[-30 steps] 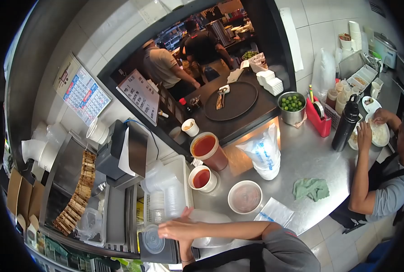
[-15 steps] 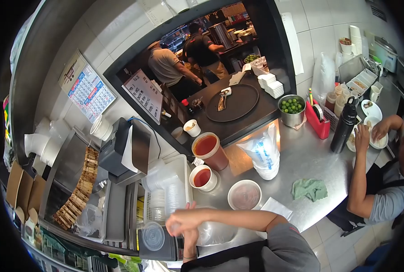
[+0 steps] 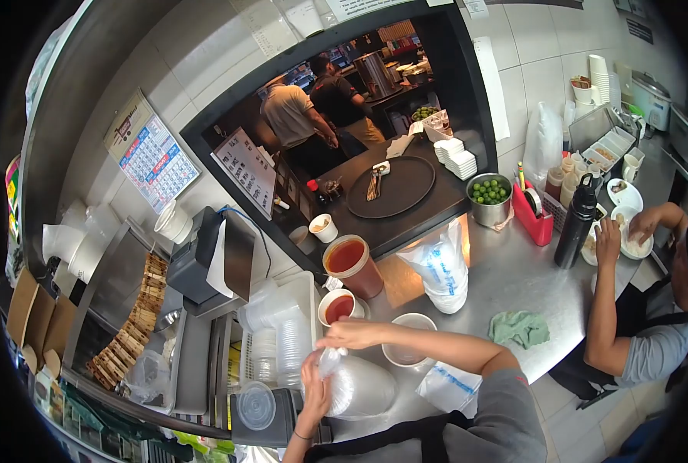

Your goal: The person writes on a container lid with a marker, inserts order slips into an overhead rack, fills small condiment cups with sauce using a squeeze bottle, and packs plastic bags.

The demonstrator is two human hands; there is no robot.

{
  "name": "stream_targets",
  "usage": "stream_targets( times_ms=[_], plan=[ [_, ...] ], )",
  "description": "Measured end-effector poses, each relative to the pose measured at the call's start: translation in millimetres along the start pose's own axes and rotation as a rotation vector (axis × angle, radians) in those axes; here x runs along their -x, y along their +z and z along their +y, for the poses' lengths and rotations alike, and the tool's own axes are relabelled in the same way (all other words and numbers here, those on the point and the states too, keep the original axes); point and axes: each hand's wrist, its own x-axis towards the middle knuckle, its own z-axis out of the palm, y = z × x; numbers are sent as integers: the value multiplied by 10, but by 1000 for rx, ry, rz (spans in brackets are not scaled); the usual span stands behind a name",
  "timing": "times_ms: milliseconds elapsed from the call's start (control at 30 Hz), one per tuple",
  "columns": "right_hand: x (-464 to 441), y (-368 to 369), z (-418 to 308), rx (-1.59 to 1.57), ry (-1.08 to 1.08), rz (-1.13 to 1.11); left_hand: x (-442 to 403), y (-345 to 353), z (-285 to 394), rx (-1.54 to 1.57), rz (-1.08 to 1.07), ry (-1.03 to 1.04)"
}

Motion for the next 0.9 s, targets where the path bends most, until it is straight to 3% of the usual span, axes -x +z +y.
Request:
stream_targets(
  times_ms=[33,67,133,167,233,300,367,400,467,533,600,633,667,767,800,867,900],
  plan=[
    [82,1,17,-440,-6,-215,-40,-44,9,7,5,-1],
    [202,39,3,-436,-2,-219,-69,-108,34,-63,-35,20],
    [424,93,-203,-1061,391,-329,-208,-367,269,-326,-103,101],
    [500,125,-224,-1054,393,-336,-246,-412,253,-325,-94,98],
    [632,243,-250,-1399,394,-214,-266,-485,216,-393,-371,25],
    [763,502,-305,-1459,341,-207,-312,-518,169,-338,-325,78],
    [820,769,-506,-1476,368,-234,-392,-568,113,-125,-584,-174],
    [814,935,-588,-1525,384,-239,-405,-566,73,-123,-585,-175],
    [723,1263,-765,-1585,404,-228,-415,-522,-18,167,-629,-133],
    [546,1528,-926,-1466,368,62,-393,-407,-200,221,-646,-115],
    [327,1741,-1020,-1487,422,201,-320,-379,-261,260,-658,-102],
    [241,1825,-1025,-1494,480,328,-293,-360,-212,453,-645,-334],
    [177,1895,-952,-1533,474,317,-277,-361,-179,646,-616,-567],
    [127,2039,-898,-1508,504,351,-261,-395,-149,516,-521,-601],
    [158,2014,-870,-1506,505,351,-259,-413,-110,518,-520,-600],
    [277,1914,-766,-1123,489,-186,-262,-460,-18,-33,-512,3],
    [302,1809,-771,-1122,491,-190,-281,-502,114,-31,-510,0]
  ],
)
